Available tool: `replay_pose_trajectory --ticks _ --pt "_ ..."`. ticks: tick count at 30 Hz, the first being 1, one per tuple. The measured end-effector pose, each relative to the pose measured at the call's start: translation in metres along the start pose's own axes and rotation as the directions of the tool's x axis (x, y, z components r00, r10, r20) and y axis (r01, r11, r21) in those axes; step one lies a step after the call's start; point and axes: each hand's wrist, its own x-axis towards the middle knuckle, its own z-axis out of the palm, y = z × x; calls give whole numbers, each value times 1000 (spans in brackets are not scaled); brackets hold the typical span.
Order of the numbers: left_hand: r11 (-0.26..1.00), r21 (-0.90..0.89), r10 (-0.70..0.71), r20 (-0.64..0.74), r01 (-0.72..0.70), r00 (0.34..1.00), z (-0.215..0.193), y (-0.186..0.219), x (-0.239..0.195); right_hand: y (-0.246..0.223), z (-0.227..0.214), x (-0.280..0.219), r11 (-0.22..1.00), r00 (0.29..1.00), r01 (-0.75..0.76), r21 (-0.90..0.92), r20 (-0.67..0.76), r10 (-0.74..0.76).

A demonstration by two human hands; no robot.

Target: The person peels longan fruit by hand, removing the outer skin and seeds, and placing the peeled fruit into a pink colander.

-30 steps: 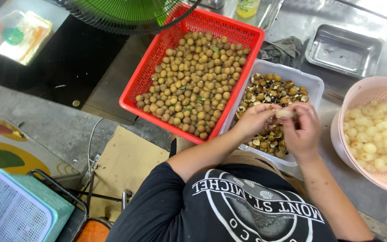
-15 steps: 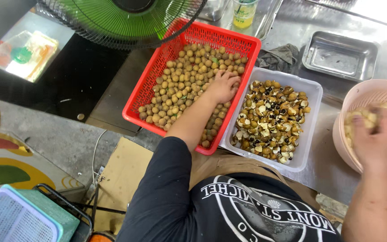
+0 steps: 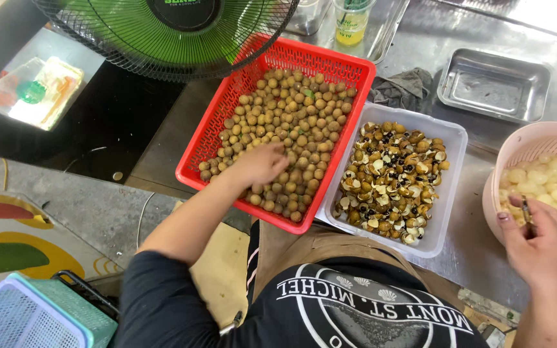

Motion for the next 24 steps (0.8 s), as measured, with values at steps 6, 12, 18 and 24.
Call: replay_pose_trajectory --ticks 6,12,18,24 --pt "981 -71 145 -341 -179 929 25 38 147 -41 35 -1 981 980 -25 194 199 -14" --pt "999 -16 32 -286 -39 958 45 40 172 -78 66 -12 992 918 -29 125 396 -23" --pt "-172 -983 -118 85 64 989 35 85 108 -134 84 14 993 871 120 20 478 -114" --pt "-430 -903 12 18 21 1000 30 164 45 -191 71 36 858 856 469 -208 344 -385"
